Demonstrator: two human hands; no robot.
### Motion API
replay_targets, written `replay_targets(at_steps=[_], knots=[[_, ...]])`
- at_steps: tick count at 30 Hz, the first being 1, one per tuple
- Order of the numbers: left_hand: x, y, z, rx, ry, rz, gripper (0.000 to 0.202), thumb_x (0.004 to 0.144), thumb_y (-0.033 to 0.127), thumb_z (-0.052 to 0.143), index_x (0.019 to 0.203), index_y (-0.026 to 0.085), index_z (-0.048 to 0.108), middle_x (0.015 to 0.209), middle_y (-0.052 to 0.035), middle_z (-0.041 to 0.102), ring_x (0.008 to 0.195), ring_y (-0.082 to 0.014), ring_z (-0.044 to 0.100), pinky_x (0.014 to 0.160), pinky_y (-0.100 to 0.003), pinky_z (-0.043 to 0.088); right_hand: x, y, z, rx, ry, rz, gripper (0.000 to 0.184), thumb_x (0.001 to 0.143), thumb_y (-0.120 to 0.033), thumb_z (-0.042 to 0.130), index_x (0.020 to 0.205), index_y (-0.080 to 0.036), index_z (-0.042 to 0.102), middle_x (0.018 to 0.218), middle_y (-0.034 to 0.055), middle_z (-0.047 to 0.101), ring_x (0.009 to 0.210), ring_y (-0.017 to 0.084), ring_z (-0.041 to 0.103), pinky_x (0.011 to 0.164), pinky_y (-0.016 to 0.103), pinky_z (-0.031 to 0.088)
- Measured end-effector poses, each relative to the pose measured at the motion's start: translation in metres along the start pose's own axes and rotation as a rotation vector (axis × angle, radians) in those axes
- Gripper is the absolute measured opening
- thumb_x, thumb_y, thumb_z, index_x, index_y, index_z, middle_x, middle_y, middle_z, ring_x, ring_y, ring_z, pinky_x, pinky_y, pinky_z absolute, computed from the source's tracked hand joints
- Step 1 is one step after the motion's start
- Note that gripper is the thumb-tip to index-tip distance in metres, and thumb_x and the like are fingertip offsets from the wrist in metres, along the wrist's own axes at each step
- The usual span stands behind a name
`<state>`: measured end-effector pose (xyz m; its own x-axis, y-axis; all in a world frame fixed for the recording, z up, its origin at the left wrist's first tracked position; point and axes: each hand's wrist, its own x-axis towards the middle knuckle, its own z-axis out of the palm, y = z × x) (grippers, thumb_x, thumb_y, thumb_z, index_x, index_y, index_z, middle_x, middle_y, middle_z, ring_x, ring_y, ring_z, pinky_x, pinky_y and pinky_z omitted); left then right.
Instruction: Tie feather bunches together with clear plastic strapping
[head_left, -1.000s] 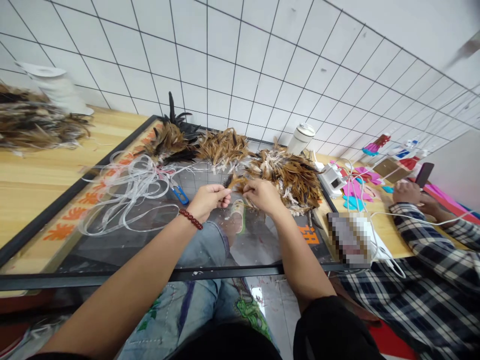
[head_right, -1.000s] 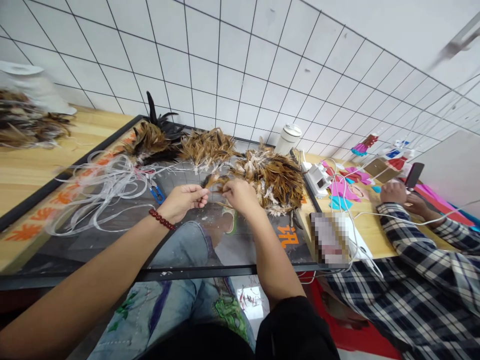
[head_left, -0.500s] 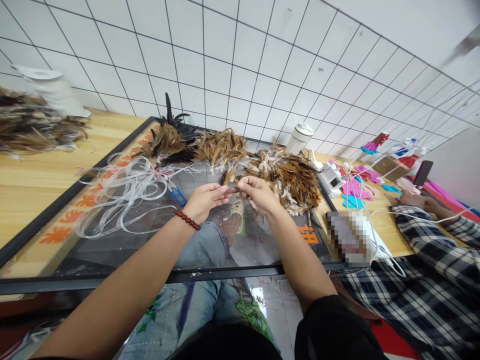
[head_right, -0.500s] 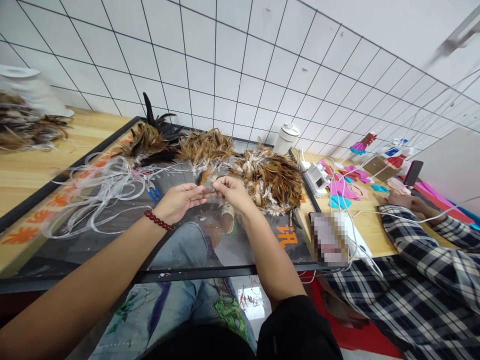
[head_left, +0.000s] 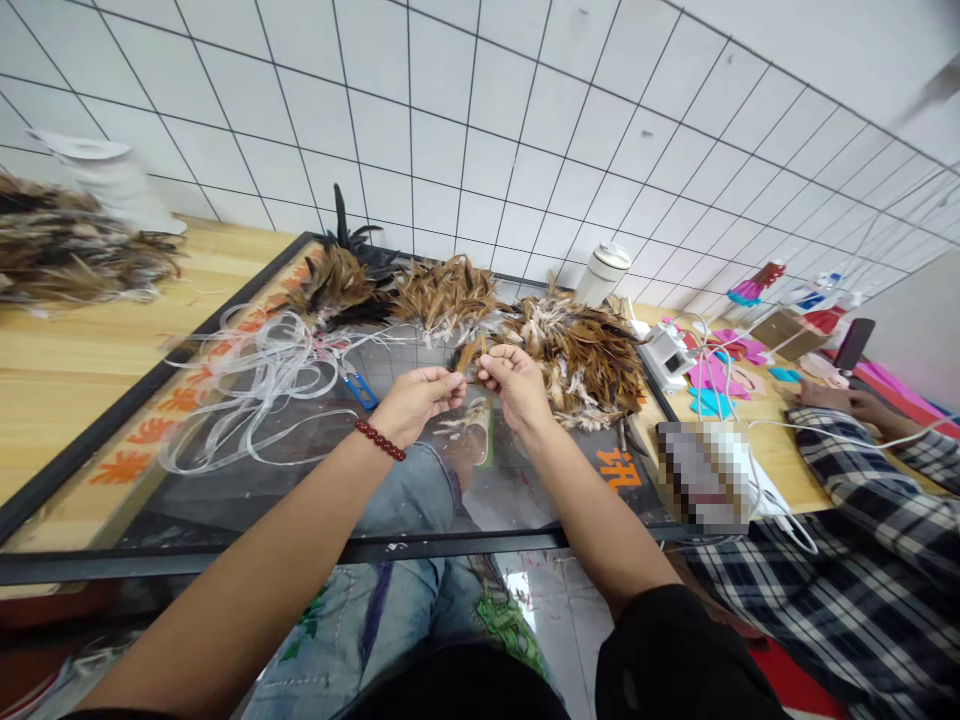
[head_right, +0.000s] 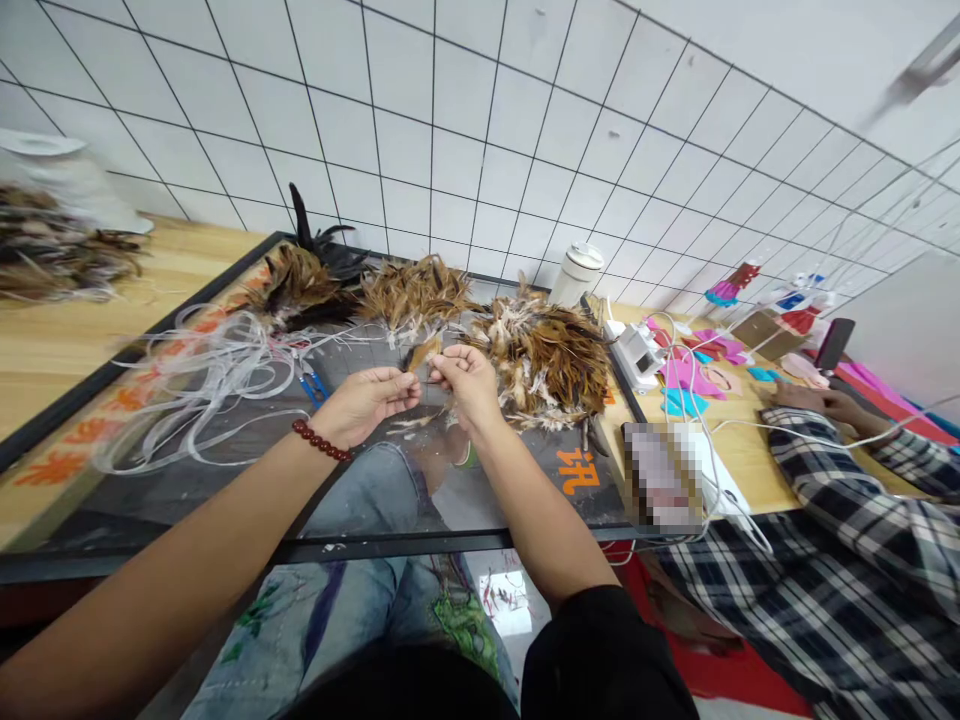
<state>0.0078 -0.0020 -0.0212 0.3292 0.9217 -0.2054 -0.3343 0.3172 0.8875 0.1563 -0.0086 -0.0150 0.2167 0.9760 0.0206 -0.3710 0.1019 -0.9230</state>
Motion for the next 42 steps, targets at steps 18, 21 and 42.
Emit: replay_targets(at_steps=[18,21,42], knots=[[-0.003,0.004,0.004,-0.107,-0.033,-0.182,0.007,0.08,0.008,0.062,0.077,0.005,0.068,0.069,-0.0089,0.068,0.06,-0.0104,0.065,0.059,-0.019,0.053,-0.007,0.014,0.011,-0.011,-0.05,-0.081,0.037,0.054,-0.026,0.082,0.085,-0.018,0.064,0.072,-0.0024,0.069,0.067,0.011,0.063,0.071,0.026,0.051],[-0.003,0.003,0.004,-0.071,-0.069,-0.19,0.008,0.078,0.007,0.063,0.07,0.005,0.066,0.063,-0.0069,0.065,0.053,-0.0097,0.061,0.054,-0.019,0.052,-0.004,0.012,0.006,-0.108,-0.085,-0.133,0.036,0.06,-0.029,0.077,0.092,-0.019,0.063,0.076,-0.0016,0.068,0.069,0.011,0.061,0.072,0.026,0.051],[0.004,0.009,-0.001,-0.16,0.228,0.093,0.007,0.079,0.013,0.063,0.074,0.009,0.063,0.062,-0.0023,0.062,0.053,-0.0076,0.059,0.054,-0.019,0.049,-0.008,-0.016,-0.014,-1.222,-0.87,-0.402,0.007,0.077,-0.012,0.065,0.076,-0.015,0.07,0.075,0.0019,0.068,0.073,0.011,0.058,0.072,0.021,0.04]])
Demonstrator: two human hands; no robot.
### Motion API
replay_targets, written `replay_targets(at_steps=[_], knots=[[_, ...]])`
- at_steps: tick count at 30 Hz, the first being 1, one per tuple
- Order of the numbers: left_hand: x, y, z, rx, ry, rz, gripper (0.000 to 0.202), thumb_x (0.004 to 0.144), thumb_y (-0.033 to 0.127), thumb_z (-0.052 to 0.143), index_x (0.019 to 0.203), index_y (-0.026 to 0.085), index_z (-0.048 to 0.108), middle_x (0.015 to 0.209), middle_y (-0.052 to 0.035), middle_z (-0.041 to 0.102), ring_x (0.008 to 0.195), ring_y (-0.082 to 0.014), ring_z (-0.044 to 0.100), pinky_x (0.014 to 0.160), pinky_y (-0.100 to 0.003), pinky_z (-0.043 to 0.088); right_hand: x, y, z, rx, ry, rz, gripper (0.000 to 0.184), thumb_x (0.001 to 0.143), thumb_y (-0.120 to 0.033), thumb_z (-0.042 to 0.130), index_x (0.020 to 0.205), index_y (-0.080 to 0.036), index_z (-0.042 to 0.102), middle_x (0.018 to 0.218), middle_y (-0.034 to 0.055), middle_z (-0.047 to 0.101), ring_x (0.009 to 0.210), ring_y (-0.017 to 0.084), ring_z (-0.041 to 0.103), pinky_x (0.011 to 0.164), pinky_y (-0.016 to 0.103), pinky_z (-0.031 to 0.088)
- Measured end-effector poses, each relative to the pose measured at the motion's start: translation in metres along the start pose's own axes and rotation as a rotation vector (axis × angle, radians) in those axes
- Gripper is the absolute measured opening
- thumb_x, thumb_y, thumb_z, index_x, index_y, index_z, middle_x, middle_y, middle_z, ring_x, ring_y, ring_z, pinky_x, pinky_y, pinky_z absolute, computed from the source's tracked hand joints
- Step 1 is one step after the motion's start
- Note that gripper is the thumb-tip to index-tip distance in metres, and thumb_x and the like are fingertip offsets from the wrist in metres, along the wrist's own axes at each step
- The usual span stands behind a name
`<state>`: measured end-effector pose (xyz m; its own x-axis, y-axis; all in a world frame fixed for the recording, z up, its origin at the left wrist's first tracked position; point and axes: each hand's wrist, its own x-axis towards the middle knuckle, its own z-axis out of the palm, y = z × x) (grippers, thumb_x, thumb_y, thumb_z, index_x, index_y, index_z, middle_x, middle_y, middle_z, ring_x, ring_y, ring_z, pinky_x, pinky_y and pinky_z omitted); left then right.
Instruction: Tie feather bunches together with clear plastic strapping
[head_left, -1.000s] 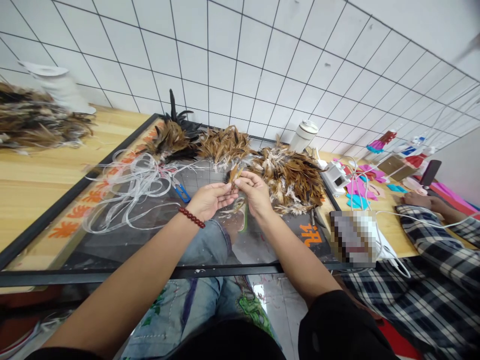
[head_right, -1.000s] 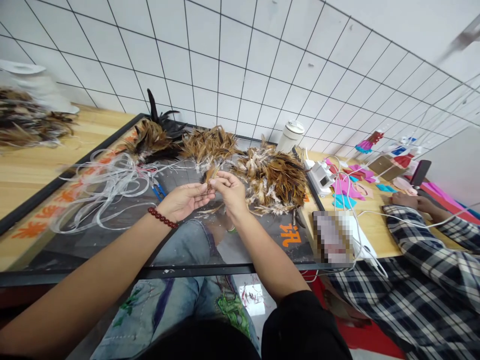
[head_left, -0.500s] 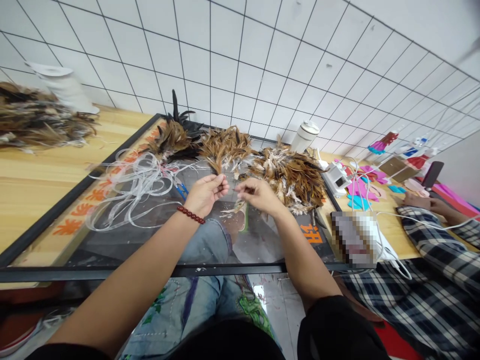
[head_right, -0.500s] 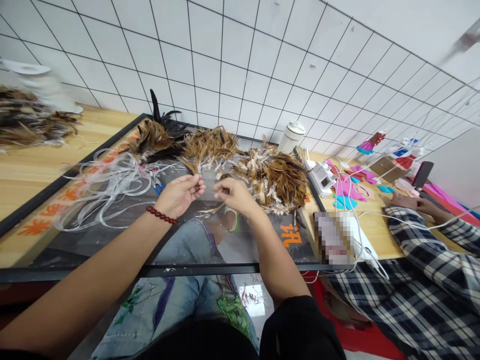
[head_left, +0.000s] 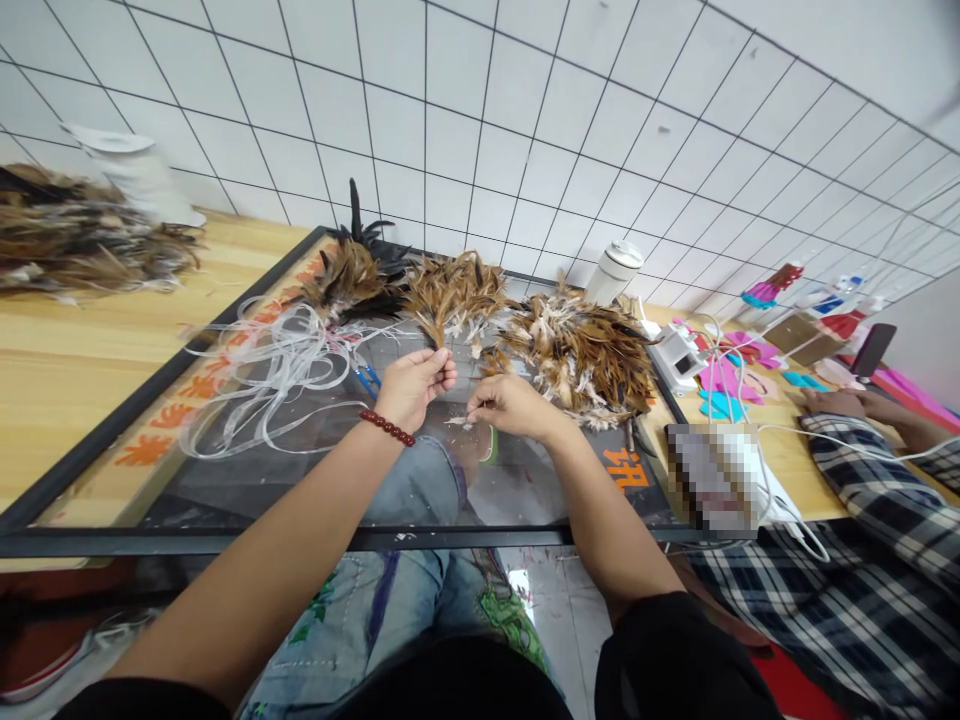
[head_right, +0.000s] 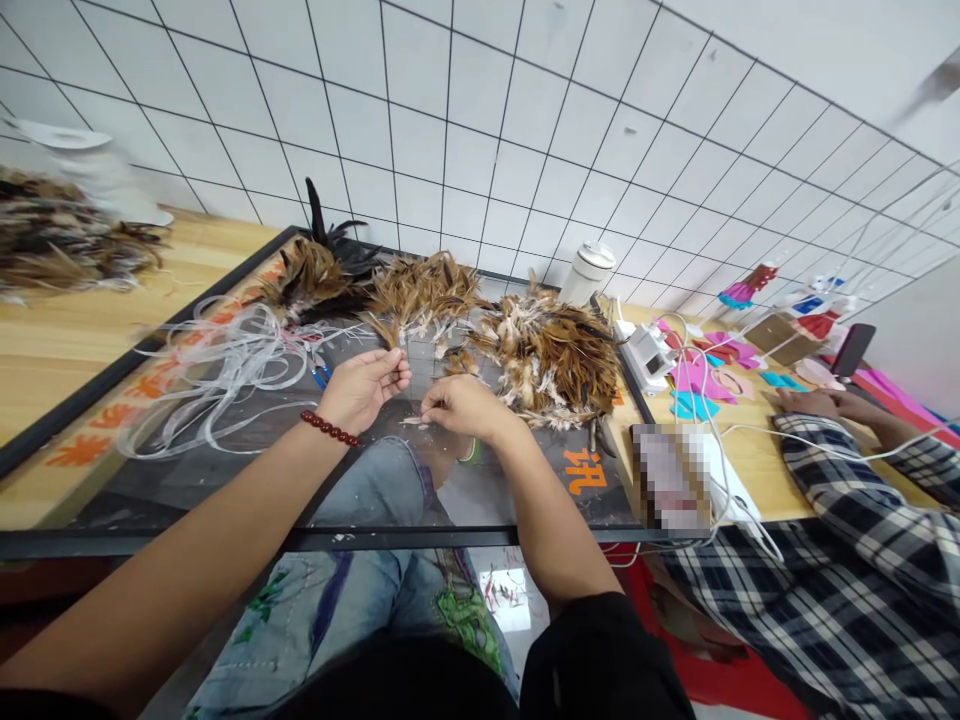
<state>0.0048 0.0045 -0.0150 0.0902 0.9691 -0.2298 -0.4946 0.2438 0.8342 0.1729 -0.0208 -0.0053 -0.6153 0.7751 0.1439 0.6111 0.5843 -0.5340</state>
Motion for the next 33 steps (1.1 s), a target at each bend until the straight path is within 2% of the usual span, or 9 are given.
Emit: replay_targets(at_steps=[7,11,14,17,22,29,33], knots=[[-0.001,0.0,0.001,0.029,-0.005,-0.001,0.007,0.076,0.015,0.067,0.074,0.009,0.064,0.062,-0.0023,0.063,0.054,-0.0076,0.059,0.056,-0.019,0.049,0.002,0.001,0.006,-0.105,-0.042,-0.014,0.012,0.078,-0.014,0.063,0.078,-0.019,0.073,0.078,0.0018,0.069,0.075,0.013,0.059,0.07,0.023,0.038],[-0.003,-0.001,0.003,0.103,-0.028,-0.009,0.014,0.07,0.019,0.074,0.07,0.009,0.064,0.062,-0.0044,0.065,0.053,-0.0085,0.06,0.057,-0.021,0.049,0.002,-0.008,0.01,-0.389,-0.08,-0.01,0.012,0.08,-0.013,0.058,0.083,-0.018,0.068,0.089,0.0052,0.067,0.085,0.018,0.056,0.073,0.028,0.036],[-0.006,-0.002,0.004,0.157,-0.035,-0.029,0.017,0.066,0.018,0.077,0.066,0.009,0.063,0.066,-0.0073,0.068,0.057,-0.0109,0.063,0.061,-0.023,0.052,0.001,-0.009,0.008,-0.625,0.013,0.016,0.015,0.085,-0.017,0.052,0.095,-0.014,0.062,0.095,0.0102,0.065,0.087,0.021,0.052,0.075,0.033,0.034],[-0.008,-0.002,0.004,0.194,-0.047,-0.071,0.016,0.065,0.017,0.078,0.067,0.008,0.064,0.07,-0.0105,0.07,0.063,-0.0147,0.067,0.065,-0.027,0.054,-0.001,-0.006,-0.001,-0.735,0.134,0.043,0.016,0.091,-0.02,0.044,0.096,-0.014,0.059,0.09,0.0094,0.064,0.084,0.022,0.05,0.075,0.034,0.031],[-0.008,0.001,0.003,0.288,-0.095,-0.15,0.014,0.068,0.018,0.076,0.071,0.007,0.067,0.074,-0.0143,0.072,0.062,-0.0163,0.068,0.059,-0.026,0.054,-0.004,-0.003,-0.012,-0.792,0.172,0.021,0.019,0.094,-0.022,0.041,0.091,-0.016,0.059,0.088,0.0077,0.064,0.082,0.021,0.049,0.074,0.034,0.028],[-0.011,0.002,0.006,0.38,-0.136,-0.188,0.012,0.067,0.016,0.076,0.065,0.007,0.068,0.065,-0.0127,0.07,0.054,-0.0145,0.065,0.053,-0.023,0.052,-0.003,-0.005,-0.01,-0.809,0.174,-0.026,0.021,0.094,-0.023,0.04,0.092,-0.015,0.06,0.086,0.009,0.062,0.082,0.022,0.046,0.074,0.034,0.027],[-0.009,-0.002,0.003,0.419,-0.199,-0.202,0.014,0.065,0.017,0.078,0.06,0.007,0.068,0.06,-0.0126,0.068,0.049,-0.014,0.063,0.052,-0.024,0.053,-0.003,-0.007,-0.009,-0.791,0.173,-0.06,0.021,0.094,-0.024,0.041,0.09,-0.016,0.061,0.086,0.0083,0.062,0.082,0.021,0.047,0.074,0.034,0.028]])
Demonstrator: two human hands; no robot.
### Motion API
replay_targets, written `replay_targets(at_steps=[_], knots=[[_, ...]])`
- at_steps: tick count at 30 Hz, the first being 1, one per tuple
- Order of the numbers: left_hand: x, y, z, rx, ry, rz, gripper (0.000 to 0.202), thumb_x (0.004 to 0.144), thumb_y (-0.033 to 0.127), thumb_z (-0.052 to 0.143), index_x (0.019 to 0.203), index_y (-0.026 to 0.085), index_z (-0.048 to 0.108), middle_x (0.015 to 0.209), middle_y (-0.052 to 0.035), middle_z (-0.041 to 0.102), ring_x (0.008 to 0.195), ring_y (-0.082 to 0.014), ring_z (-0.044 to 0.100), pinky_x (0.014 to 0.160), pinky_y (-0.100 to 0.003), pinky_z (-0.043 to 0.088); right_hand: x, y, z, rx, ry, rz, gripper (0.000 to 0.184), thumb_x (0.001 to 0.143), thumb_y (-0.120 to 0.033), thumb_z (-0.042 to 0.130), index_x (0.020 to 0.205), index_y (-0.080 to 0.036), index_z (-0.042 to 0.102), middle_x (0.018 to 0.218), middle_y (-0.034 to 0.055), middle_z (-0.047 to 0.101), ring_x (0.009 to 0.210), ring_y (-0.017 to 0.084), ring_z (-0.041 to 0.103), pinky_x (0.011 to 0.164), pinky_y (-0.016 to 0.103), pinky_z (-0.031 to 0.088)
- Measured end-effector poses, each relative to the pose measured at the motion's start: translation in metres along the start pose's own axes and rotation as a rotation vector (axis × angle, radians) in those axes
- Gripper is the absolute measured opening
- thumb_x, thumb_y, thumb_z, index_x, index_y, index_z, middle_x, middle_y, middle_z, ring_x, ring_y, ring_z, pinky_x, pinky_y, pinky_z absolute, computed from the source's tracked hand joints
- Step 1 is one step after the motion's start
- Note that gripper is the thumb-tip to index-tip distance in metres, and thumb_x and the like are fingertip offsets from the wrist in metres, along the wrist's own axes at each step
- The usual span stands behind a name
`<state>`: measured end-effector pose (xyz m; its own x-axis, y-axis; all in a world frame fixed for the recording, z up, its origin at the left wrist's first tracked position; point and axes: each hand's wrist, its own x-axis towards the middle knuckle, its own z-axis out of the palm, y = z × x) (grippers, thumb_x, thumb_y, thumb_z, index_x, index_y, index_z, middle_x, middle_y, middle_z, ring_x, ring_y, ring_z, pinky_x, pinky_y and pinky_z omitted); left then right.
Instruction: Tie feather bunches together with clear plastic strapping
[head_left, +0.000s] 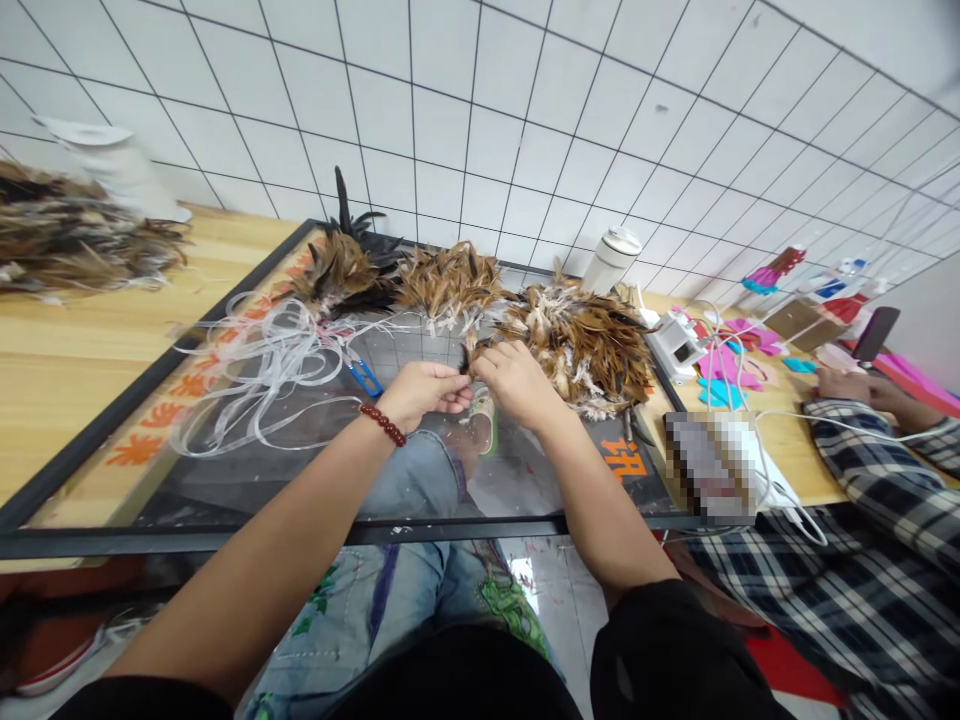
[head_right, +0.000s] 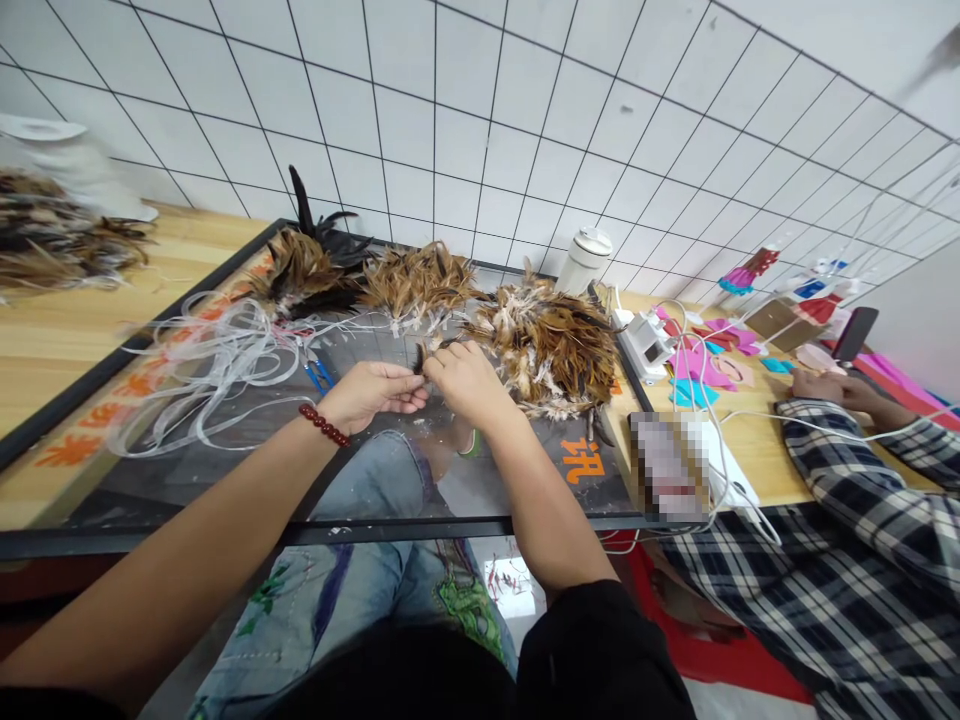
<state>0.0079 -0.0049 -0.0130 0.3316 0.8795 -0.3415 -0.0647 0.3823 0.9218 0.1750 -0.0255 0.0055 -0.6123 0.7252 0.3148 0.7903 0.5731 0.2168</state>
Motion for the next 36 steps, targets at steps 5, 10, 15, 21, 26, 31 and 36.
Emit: replay_targets(at_steps=[5,10,15,21,26,31,36], knots=[[0.003,-0.004,-0.002,-0.06,-0.086,0.003,0.016,0.065,0.019,0.078,0.062,0.007,0.067,0.059,-0.0113,0.067,0.049,-0.0138,0.062,0.051,-0.023,0.052,0.0,-0.001,0.0,0.107,0.119,0.182,0.024,0.094,-0.023,0.04,0.102,-0.017,0.062,0.096,0.0109,0.062,0.093,0.023,0.049,0.081,0.035,0.031],[0.001,0.001,-0.004,-0.284,-0.077,0.007,0.006,0.077,0.015,0.067,0.076,0.008,0.068,0.084,-0.0131,0.071,0.075,-0.0165,0.069,0.069,-0.027,0.056,0.002,0.004,0.015,0.602,0.259,0.587,0.018,0.088,-0.026,0.048,0.085,-0.018,0.064,0.085,0.005,0.063,0.079,0.017,0.055,0.072,0.029,0.039],[0.002,0.002,-0.005,-0.5,-0.102,0.018,0.005,0.079,0.012,0.063,0.077,0.011,0.068,0.089,-0.0086,0.07,0.076,-0.012,0.065,0.078,-0.028,0.054,0.005,-0.006,0.022,0.784,0.272,0.451,0.013,0.079,-0.031,0.06,0.085,-0.019,0.061,0.079,0.0007,0.059,0.072,0.014,0.053,0.068,0.025,0.04],[0.004,-0.003,-0.002,-0.514,-0.174,-0.035,0.007,0.075,0.013,0.068,0.082,0.012,0.068,0.084,-0.0069,0.069,0.076,-0.0129,0.064,0.079,-0.03,0.053,0.004,-0.023,0.008,0.425,0.284,0.424,0.006,0.085,-0.024,0.053,0.087,-0.019,0.057,0.085,0.003,0.059,0.084,0.017,0.052,0.08,0.03,0.035],[0.003,-0.003,-0.001,-0.421,-0.076,0.06,0.004,0.073,0.013,0.07,0.074,0.01,0.067,0.075,-0.0061,0.067,0.07,-0.0117,0.063,0.073,-0.026,0.053,0.008,-0.014,0.016,0.824,0.318,0.576,0.019,0.078,-0.033,0.063,0.09,-0.018,0.06,0.079,0.0009,0.058,0.073,0.014,0.051,0.07,0.027,0.039],[-0.001,-0.002,-0.001,-0.189,-0.146,0.042,0.01,0.075,0.016,0.069,0.069,0.007,0.068,0.064,-0.0075,0.065,0.056,-0.0101,0.06,0.054,-0.02,0.049,0.01,-0.005,0.022,1.677,0.068,0.671,0.036,0.067,-0.052,0.07,0.067,-0.017,0.059,0.053,-0.0062,0.05,0.048,0.007,0.039,0.049,0.02,0.03],[-0.001,-0.002,-0.003,-0.219,-0.278,-0.059,0.011,0.078,0.017,0.066,0.077,0.007,0.071,0.079,-0.0131,0.071,0.07,-0.0152,0.068,0.068,-0.025,0.055,0.01,-0.005,0.024,1.884,0.141,0.799,0.038,0.053,-0.047,0.081,0.065,-0.014,0.066,0.049,-0.0054,0.055,0.045,0.005,0.042,0.046,0.018,0.031]])
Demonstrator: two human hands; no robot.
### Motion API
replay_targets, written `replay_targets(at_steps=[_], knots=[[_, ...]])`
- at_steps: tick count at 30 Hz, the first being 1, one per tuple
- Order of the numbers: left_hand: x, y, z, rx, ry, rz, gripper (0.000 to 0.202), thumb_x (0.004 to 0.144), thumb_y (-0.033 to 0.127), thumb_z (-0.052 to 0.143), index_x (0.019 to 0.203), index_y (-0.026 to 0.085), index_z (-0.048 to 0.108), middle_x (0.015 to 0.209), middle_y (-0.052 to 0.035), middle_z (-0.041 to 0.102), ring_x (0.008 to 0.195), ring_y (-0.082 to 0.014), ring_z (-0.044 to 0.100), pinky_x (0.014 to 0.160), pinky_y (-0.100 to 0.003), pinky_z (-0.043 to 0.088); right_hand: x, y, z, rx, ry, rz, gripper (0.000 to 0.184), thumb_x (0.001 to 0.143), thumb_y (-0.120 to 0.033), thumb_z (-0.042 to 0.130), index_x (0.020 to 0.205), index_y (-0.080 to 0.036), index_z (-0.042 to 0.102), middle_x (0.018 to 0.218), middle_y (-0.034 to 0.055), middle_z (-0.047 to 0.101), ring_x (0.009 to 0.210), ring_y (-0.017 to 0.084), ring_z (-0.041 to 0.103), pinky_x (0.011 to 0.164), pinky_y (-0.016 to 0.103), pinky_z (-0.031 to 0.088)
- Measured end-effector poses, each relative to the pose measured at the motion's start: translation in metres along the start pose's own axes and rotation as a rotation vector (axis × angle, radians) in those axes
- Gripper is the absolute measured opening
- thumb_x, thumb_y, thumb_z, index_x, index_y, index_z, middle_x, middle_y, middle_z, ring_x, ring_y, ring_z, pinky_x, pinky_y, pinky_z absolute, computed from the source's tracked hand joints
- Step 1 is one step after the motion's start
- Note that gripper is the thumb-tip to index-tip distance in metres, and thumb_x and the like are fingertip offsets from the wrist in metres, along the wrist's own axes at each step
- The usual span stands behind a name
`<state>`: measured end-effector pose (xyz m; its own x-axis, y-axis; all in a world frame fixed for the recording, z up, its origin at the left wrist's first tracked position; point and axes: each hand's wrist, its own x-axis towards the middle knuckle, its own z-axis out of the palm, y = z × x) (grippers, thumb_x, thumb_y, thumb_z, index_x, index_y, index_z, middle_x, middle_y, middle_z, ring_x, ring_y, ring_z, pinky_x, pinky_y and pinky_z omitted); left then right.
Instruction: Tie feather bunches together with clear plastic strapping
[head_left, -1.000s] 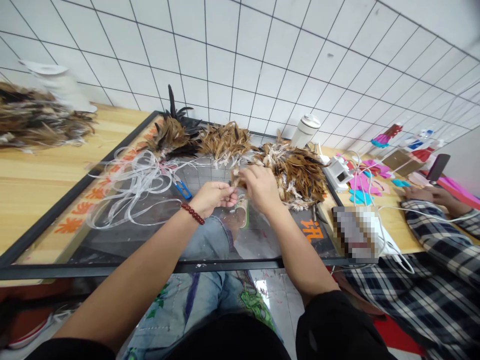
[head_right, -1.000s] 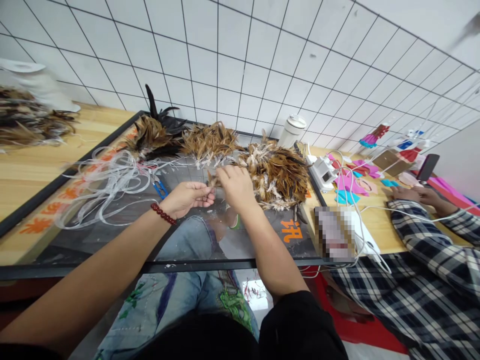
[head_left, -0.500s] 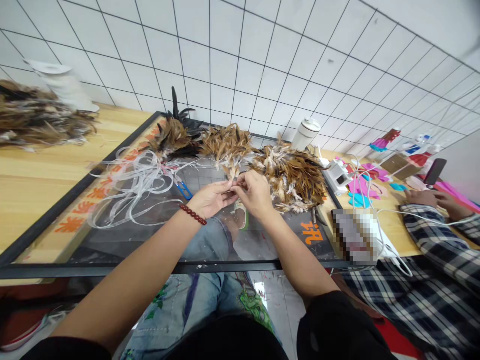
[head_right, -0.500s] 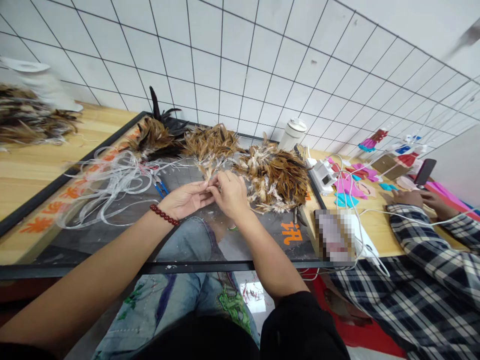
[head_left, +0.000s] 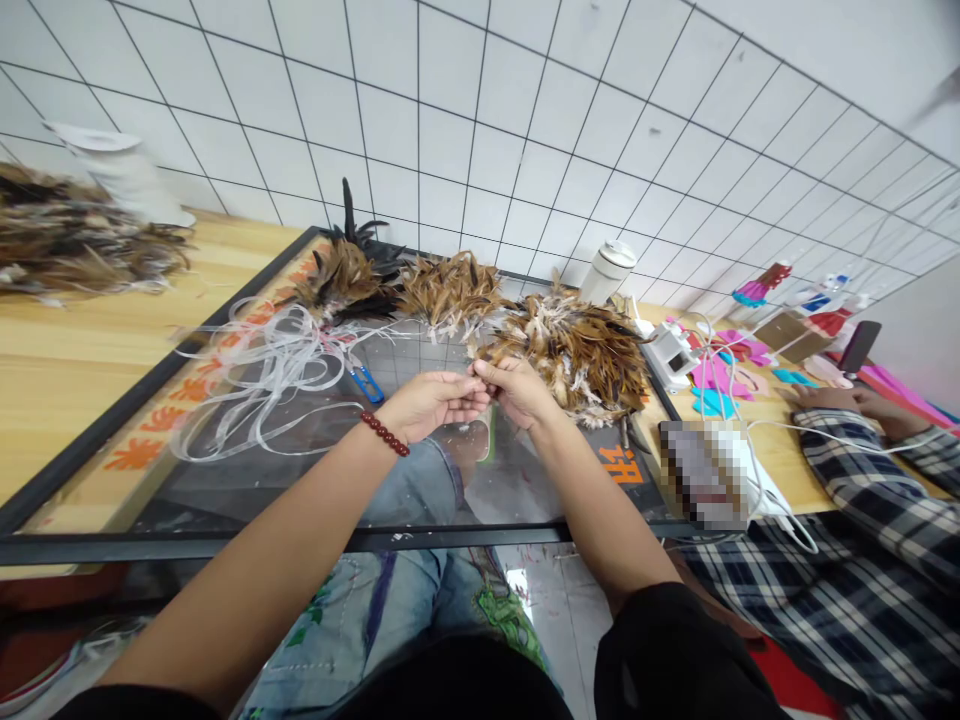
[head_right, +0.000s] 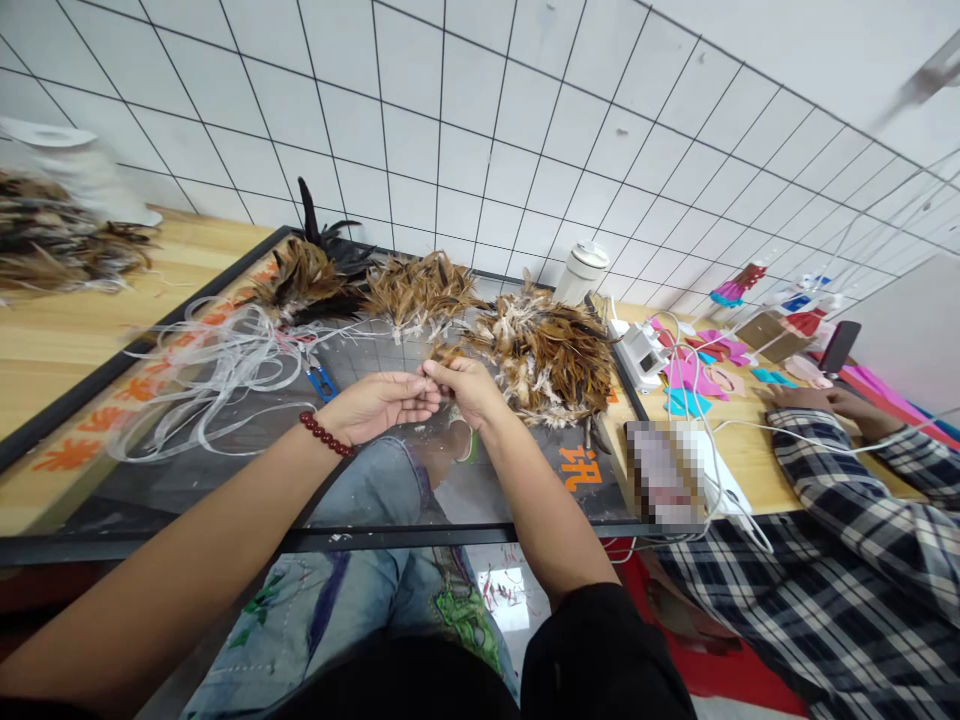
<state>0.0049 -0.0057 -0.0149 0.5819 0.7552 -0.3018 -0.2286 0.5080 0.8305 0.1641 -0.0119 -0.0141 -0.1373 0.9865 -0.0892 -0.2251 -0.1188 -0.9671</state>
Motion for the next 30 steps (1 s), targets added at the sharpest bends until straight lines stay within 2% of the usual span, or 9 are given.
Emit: replay_targets(at_steps=[4,9,11,14,17,20,25,27,30], knots=[[0.0,0.0,-0.001,-0.043,-0.072,-0.017,0.015,0.079,0.02,0.066,0.085,0.008,0.071,0.093,-0.0173,0.072,0.082,-0.0202,0.07,0.076,-0.031,0.055,0.002,0.003,0.002,0.02,0.048,0.004,0.038,0.05,-0.044,0.083,0.067,-0.013,0.068,0.049,-0.0037,0.058,0.046,0.006,0.048,0.048,0.019,0.038],[0.002,-0.002,-0.001,-0.021,-0.023,0.003,0.015,0.077,0.02,0.069,0.08,0.006,0.069,0.081,-0.0151,0.071,0.075,-0.018,0.069,0.073,-0.029,0.054,0.002,0.006,0.003,-0.058,0.023,-0.001,0.039,0.059,-0.048,0.077,0.073,-0.014,0.067,0.058,-0.0022,0.058,0.054,0.009,0.051,0.054,0.022,0.042],[0.005,-0.003,-0.002,-0.107,0.048,0.071,0.01,0.077,0.017,0.068,0.077,0.007,0.069,0.078,-0.0115,0.07,0.074,-0.0155,0.067,0.075,-0.029,0.054,0.001,0.005,0.003,-0.18,0.058,-0.14,0.044,0.063,-0.048,0.074,0.091,-0.016,0.066,0.068,-0.0018,0.058,0.059,0.009,0.05,0.057,0.023,0.043],[0.008,-0.004,-0.004,-0.233,0.121,0.14,0.005,0.078,0.013,0.066,0.077,0.009,0.068,0.079,-0.0079,0.069,0.07,-0.0117,0.065,0.075,-0.027,0.053,-0.003,0.004,0.003,-0.575,0.12,-0.466,0.065,0.062,-0.038,0.078,0.12,-0.021,0.055,0.089,0.0017,0.056,0.072,0.012,0.05,0.068,0.027,0.045],[0.009,-0.005,-0.004,-0.243,0.116,0.12,0.006,0.078,0.012,0.065,0.077,0.007,0.068,0.076,-0.0073,0.068,0.067,-0.0112,0.063,0.072,-0.026,0.053,-0.007,0.004,0.006,-0.94,0.145,-0.681,0.065,0.07,-0.029,0.071,0.13,-0.022,0.047,0.097,0.0052,0.054,0.084,0.018,0.051,0.078,0.033,0.046],[0.009,-0.005,-0.003,-0.253,0.111,0.134,0.006,0.077,0.013,0.066,0.077,0.007,0.068,0.078,-0.008,0.068,0.073,-0.0135,0.064,0.075,-0.028,0.052,-0.009,0.002,0.005,-1.06,0.204,-0.768,0.059,0.077,-0.028,0.063,0.132,-0.021,0.044,0.096,0.0057,0.054,0.087,0.019,0.052,0.081,0.034,0.046],[0.009,0.001,-0.008,-0.328,0.308,0.307,0.011,0.073,0.019,0.072,0.077,0.01,0.067,0.069,-0.0038,0.064,0.064,-0.0098,0.061,0.059,-0.02,0.048,-0.011,-0.016,-0.021,-1.067,0.319,-0.759,0.031,0.085,-0.029,0.056,0.114,-0.019,0.06,0.096,0.0062,0.058,0.083,0.016,0.055,0.078,0.029,0.046],[0.009,0.002,-0.01,-0.354,0.373,0.36,0.016,0.069,0.021,0.075,0.077,0.01,0.067,0.063,-0.0013,0.061,0.06,-0.0082,0.058,0.055,-0.018,0.044,-0.016,-0.024,-0.033,-1.163,0.239,-0.67,0.02,0.087,-0.025,0.053,0.101,-0.019,0.066,0.09,0.0049,0.061,0.081,0.016,0.056,0.077,0.028,0.044],[0.011,-0.002,-0.01,-0.362,0.414,0.401,0.025,0.061,0.025,0.081,0.075,0.009,0.068,0.061,-0.0002,0.06,0.059,-0.0078,0.057,0.055,-0.018,0.044,-0.025,-0.026,-0.041,-1.389,0.003,-0.524,0.018,0.087,-0.021,0.052,0.092,-0.022,0.07,0.088,0.0038,0.063,0.082,0.016,0.057,0.077,0.027,0.041]])
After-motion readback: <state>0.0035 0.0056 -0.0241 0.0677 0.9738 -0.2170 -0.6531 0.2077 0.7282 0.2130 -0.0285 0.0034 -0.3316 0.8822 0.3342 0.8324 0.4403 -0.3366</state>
